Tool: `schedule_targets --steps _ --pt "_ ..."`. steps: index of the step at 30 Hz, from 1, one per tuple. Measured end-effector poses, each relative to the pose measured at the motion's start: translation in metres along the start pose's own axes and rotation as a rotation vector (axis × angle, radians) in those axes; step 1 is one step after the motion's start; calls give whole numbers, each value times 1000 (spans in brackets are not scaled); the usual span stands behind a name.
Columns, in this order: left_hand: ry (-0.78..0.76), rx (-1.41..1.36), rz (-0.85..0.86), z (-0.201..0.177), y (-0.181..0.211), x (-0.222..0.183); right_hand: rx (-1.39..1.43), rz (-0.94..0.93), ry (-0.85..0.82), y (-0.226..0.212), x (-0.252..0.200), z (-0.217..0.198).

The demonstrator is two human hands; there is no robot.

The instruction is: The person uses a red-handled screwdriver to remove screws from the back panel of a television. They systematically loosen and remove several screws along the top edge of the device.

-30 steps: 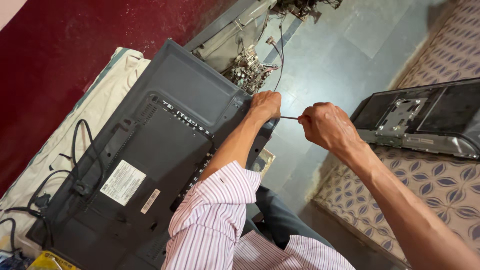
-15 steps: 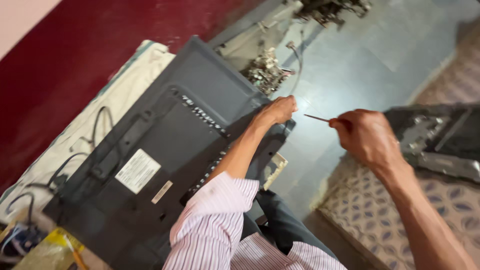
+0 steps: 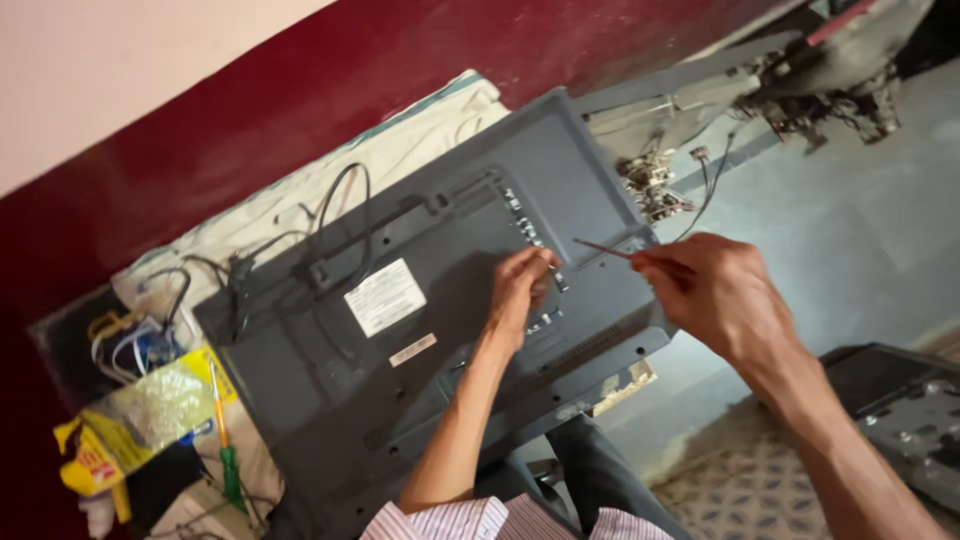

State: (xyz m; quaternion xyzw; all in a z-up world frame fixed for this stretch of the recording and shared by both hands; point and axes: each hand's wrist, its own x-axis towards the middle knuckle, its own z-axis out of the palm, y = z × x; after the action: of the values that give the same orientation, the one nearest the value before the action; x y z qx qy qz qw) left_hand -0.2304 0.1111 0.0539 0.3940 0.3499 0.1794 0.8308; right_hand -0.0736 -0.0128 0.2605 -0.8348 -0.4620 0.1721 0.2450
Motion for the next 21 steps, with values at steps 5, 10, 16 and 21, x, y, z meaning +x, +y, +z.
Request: schedule_targets --steps 5,10,16,21 --pt "215 669 348 -35 23 8 -75 -311 -75 -33 43 34" --pt "193 936 483 -47 43 17 -157 -445 -142 -53 86 59" --pt "167 907 424 -49 46 20 -234 -344 -231 -62 104 68" --pt "140 940 450 -54 40 23 -270 -373 -220 -59 106 70"
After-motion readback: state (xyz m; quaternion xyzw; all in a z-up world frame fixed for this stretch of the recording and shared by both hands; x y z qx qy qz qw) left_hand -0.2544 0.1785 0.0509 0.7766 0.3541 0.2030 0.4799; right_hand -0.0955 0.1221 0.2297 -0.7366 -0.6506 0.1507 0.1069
